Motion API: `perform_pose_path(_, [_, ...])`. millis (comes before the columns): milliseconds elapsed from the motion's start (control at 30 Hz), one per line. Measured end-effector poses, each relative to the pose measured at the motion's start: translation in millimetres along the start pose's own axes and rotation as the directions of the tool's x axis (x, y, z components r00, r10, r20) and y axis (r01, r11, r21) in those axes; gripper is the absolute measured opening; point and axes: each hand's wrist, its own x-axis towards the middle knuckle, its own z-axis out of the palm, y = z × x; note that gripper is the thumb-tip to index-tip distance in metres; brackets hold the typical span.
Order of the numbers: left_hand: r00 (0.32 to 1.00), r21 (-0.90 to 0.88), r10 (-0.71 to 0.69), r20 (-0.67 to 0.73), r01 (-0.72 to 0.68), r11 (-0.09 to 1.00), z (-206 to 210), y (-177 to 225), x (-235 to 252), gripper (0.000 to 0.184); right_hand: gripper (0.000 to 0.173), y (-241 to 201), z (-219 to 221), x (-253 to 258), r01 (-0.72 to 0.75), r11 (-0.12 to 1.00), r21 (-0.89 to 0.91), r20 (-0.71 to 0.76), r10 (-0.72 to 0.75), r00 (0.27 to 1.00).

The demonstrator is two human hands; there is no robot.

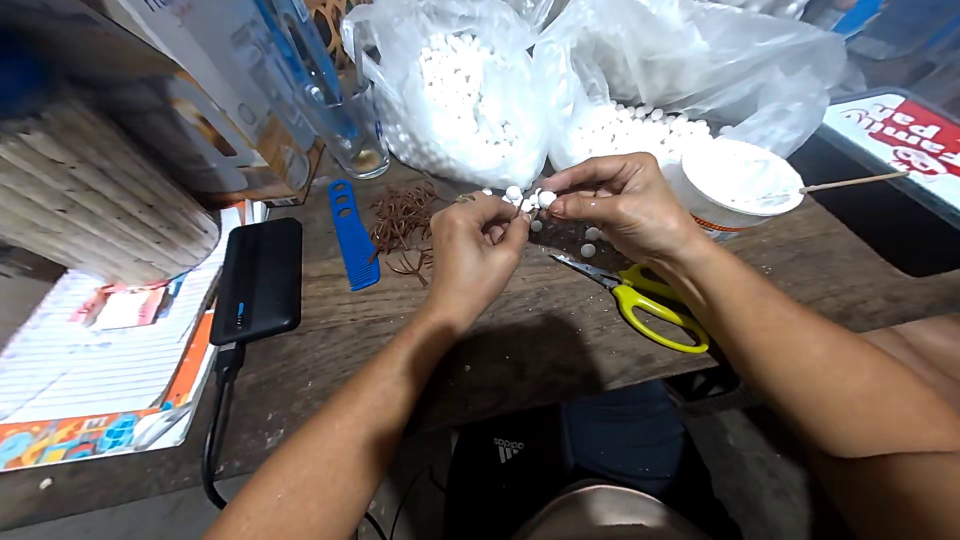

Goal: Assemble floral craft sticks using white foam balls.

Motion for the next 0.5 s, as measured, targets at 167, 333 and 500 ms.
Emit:
perform_pose_path(167, [1.000, 0.012, 0.002, 0.007, -0.002, 1.000, 0.5, 0.1, -0.3, 0.010, 0.024, -1.8, 1.8, -0.8, 0.004, 0.999, -0.044, -0.002, -0.004, 1.000])
perform_pose_path(333, [1.000, 0.021, 0.005, 0.001, -0.005, 1.000, 1.6, 0.0, -0.6, 0.010, 0.024, -0.3, 1.5, -0.5, 0.054, 0.993, -0.101, 0.024, -0.052, 0.998])
perform_pose_path(500, [0.999, 0.049, 0.032, -0.005, -0.032, 0.998, 3.4, 0.3, -1.3, 0.010, 0.021, 0.0, 3.8, -2.1, 0.075, 0.983, -0.165, 0.029, -0.071, 0.997])
